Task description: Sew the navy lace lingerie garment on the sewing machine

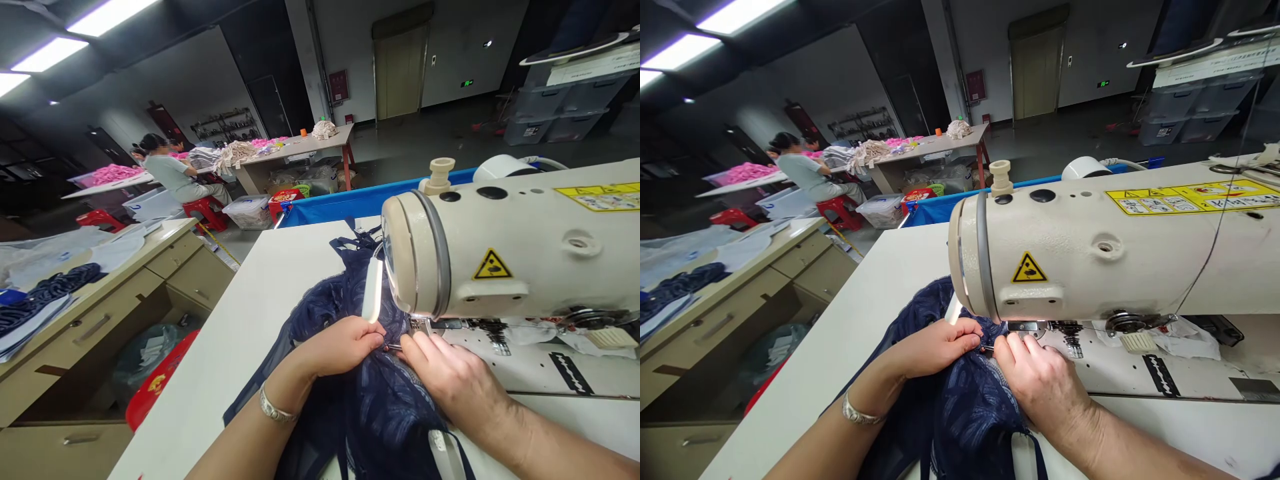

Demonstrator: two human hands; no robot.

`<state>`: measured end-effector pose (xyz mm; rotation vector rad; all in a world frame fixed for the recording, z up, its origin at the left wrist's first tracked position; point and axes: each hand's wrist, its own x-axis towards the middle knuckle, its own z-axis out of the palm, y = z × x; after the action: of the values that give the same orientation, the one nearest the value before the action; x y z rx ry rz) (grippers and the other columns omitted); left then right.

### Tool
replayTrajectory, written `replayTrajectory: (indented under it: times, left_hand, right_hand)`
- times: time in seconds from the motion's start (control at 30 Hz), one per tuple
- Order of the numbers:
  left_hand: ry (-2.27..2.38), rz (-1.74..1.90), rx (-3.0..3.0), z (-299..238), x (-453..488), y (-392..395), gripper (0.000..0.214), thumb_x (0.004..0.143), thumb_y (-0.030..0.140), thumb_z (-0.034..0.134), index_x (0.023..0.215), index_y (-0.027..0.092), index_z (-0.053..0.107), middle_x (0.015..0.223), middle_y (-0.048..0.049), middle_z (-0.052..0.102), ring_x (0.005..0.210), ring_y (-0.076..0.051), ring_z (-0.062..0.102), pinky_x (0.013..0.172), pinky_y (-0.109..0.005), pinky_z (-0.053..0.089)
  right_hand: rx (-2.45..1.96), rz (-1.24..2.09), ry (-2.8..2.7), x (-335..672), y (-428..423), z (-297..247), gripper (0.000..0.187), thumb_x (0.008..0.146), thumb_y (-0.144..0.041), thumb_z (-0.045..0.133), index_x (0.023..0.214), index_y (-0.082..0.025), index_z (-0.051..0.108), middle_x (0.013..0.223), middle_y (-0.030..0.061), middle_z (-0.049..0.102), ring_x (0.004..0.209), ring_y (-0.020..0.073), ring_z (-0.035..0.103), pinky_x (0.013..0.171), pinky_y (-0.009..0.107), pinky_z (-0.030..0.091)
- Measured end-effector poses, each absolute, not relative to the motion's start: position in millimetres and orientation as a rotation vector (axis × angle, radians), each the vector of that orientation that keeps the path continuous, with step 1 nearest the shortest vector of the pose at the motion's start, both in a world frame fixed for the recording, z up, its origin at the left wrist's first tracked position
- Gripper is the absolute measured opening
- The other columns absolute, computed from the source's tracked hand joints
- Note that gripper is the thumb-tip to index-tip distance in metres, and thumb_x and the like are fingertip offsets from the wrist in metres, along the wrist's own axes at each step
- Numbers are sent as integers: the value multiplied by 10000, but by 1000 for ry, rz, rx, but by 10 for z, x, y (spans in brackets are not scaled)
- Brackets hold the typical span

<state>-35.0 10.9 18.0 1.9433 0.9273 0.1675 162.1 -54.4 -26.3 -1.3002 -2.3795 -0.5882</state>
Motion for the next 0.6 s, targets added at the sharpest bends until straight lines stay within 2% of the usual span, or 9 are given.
replayTrajectory:
  times: [0.13,0.4,0.5,0.6]
  left_hand:
    - [945,164,1933,160,-350,111,220,907,292,385,817,188,557,749,32,527,721,-124,471,699,-218,353]
    - [992,191,1859,76,-372,118,269,905,350,405,967,174,599,897,-3,598,839,-159,523,772,-237,382]
    - [957,210,1829,56,-375,130,266,903,353,417,952,168,602,892,-4,596,845,-161,524,780,-240,387]
    - [924,245,1775,61,-370,132,265,904,352,424,959,164,604,898,-5,602,859,-164,536,801,-244,393]
  right_hand:
    - [-1311,-678,-2374,1597,-542,-269,172,885,-83,435,889,-173,581,613,-20,485,547,144,510,507,313,226]
    - [-1246,-648,-2381,1617,-503,-264,218,924,-103,378,879,-151,586,605,-12,509,520,144,535,470,306,270]
    - [-1237,-568,-2392,1632,-495,-247,229,952,-154,366,872,-155,581,604,-12,519,517,142,547,475,304,299]
    - [-1242,-329,-2390,1650,-492,-212,272,978,-219,340,812,-178,551,616,-13,538,513,121,556,496,285,331]
